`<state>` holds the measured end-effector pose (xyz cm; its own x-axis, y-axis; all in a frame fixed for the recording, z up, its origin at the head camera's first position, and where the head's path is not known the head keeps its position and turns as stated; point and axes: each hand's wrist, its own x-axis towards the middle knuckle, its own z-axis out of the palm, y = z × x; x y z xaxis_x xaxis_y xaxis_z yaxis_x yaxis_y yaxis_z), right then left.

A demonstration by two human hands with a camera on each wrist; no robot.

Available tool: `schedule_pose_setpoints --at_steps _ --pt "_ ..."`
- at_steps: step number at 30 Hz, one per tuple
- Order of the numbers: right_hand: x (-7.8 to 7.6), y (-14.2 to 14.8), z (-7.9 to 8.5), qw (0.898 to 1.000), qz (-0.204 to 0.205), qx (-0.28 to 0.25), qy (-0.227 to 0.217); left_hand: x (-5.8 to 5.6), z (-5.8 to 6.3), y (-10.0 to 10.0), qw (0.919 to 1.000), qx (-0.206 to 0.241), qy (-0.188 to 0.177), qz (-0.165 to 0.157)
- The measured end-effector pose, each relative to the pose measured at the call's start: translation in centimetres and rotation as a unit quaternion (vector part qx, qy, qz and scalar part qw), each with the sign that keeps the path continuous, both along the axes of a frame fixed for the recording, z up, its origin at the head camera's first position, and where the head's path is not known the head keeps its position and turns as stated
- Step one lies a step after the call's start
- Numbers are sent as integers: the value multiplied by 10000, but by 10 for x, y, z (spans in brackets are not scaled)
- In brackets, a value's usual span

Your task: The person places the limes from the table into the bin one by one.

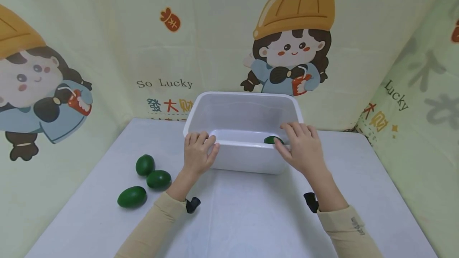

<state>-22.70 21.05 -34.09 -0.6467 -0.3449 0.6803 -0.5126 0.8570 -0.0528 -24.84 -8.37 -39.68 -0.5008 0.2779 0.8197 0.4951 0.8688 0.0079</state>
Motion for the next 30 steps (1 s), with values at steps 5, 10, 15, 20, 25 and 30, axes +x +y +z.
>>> schedule_pose_setpoints --at_steps 5,10,15,20,25,30 --pt "4 -5 -9 9998 -87 76 150 1 0 0 10000 36 -40 -2" --pt "7 -10 -17 9992 -87 102 377 2 0 1 9999 6 -112 33" --pt "8 -15 -25 9966 58 -10 822 3 0 1 9999 -23 -149 62" --pt "8 -20 -31 9939 85 -150 1089 3 -2 1 9999 -18 -128 46" --pt "9 -23 -36 9928 48 -294 1156 3 -3 1 10000 9 -89 17" --pt "7 -27 -38 9885 93 -587 1388 3 -3 1 10000 -23 -58 60"
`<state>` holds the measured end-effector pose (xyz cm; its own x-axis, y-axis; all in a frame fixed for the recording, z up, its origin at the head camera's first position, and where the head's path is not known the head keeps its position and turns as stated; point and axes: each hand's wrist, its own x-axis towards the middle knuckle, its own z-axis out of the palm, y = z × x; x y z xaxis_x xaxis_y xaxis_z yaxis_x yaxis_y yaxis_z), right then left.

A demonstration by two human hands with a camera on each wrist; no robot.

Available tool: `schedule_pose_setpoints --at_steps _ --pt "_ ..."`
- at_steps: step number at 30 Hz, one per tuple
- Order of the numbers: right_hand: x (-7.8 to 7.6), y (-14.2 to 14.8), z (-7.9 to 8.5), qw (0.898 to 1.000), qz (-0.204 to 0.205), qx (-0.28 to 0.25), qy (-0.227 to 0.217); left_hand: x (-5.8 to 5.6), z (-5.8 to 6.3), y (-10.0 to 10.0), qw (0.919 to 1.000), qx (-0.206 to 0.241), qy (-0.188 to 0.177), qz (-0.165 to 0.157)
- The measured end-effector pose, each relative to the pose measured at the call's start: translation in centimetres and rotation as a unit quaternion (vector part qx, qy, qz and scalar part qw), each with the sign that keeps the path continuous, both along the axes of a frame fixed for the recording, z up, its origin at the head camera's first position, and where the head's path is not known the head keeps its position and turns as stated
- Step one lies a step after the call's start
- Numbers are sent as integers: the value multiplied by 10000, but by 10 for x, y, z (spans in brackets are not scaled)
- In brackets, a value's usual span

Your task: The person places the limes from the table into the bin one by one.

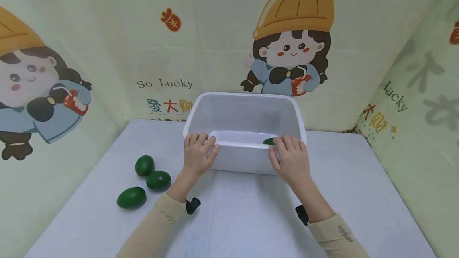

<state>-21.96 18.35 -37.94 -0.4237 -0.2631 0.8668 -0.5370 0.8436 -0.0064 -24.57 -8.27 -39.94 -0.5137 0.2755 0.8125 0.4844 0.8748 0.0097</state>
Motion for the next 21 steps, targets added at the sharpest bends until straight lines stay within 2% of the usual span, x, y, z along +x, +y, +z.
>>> schedule_pose_setpoints --at_steps 6,16,21 --pt "-2 -3 -4 9998 -19 -184 124 0 0 0 10000 -22 60 21" --pt "-4 -7 -7 9996 -123 -269 21 0 -1 0 9998 6 203 6" --pt "-5 -9 -11 9991 -254 -336 -23 0 -1 0 9999 -20 155 32"
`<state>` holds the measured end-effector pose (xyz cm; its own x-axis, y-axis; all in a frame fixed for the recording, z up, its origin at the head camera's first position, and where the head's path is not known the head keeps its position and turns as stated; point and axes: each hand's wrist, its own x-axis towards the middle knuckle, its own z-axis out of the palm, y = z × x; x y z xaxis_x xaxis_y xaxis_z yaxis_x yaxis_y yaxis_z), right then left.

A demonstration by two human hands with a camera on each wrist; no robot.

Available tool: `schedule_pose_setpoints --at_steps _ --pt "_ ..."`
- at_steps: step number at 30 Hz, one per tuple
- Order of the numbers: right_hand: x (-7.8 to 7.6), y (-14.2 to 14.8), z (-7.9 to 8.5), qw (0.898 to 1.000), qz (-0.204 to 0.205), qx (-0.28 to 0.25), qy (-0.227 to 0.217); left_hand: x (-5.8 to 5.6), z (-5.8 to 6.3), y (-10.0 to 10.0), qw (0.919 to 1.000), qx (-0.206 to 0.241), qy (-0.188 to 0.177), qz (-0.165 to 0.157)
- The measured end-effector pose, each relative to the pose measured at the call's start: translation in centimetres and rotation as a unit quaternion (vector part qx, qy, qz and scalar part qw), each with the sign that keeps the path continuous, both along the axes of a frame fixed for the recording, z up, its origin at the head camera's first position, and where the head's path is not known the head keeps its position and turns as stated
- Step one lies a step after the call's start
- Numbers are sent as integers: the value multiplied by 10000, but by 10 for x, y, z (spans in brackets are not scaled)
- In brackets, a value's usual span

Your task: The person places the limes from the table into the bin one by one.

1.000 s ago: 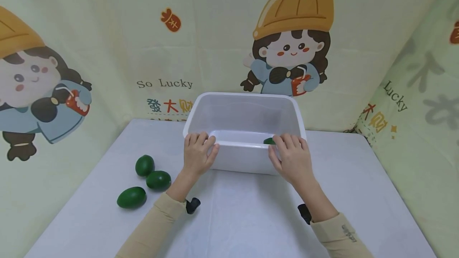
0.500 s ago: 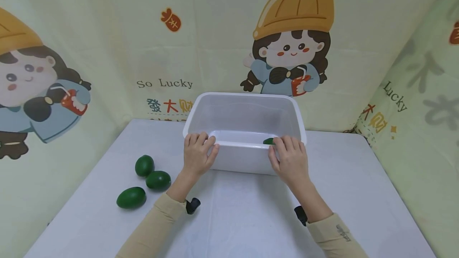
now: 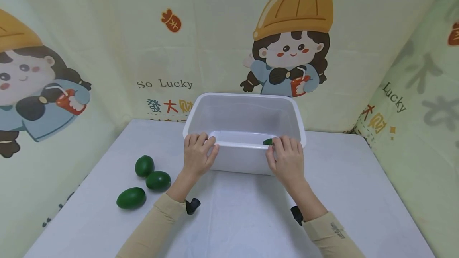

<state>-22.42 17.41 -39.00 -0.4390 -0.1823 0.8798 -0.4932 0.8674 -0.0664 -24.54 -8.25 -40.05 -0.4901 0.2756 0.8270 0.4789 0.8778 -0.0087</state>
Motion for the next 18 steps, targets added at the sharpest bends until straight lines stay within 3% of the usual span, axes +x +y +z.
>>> schedule_pose_setpoints --at_steps 18 --pt "4 -3 -9 9986 -304 106 -408 2 0 0 10000 -16 -90 20"
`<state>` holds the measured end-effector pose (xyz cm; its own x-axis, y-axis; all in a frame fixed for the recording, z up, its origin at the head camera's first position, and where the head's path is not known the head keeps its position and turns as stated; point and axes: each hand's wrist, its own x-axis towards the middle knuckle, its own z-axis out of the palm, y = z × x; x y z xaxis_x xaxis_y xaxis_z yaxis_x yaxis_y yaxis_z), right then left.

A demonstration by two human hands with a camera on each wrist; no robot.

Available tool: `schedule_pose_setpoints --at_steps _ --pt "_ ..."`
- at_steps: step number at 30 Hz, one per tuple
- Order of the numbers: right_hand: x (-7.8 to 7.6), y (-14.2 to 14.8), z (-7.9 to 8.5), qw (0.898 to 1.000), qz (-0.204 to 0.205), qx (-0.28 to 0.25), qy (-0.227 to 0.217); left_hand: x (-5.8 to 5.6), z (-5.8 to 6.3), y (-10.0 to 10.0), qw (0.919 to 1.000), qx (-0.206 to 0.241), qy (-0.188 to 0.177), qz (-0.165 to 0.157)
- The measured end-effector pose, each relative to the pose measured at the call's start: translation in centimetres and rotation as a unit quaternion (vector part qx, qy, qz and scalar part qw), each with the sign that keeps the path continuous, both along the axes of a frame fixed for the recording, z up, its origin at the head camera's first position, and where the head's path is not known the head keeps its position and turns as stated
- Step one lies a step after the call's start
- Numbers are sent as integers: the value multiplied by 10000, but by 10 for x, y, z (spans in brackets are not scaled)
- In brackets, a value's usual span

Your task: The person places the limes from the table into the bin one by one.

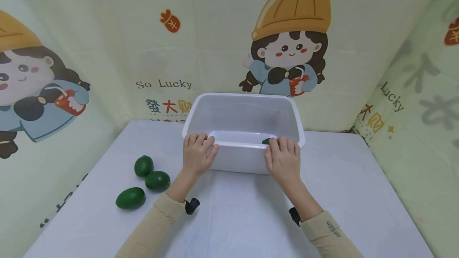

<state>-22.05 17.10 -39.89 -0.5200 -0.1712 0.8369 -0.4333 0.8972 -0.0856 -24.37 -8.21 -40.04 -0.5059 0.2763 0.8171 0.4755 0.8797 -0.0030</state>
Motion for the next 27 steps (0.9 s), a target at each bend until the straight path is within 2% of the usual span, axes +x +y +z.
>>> schedule_pose_setpoints --at_steps 7,13,27 --pt "-2 0 -3 9999 14 20 112 0 0 0 10000 26 -6 -38" --pt "-3 -1 -6 9992 58 -17 401 0 -1 1 9999 49 68 -56" --pt "-8 -1 -11 9967 85 -63 801 6 2 0 9994 37 -330 -78"
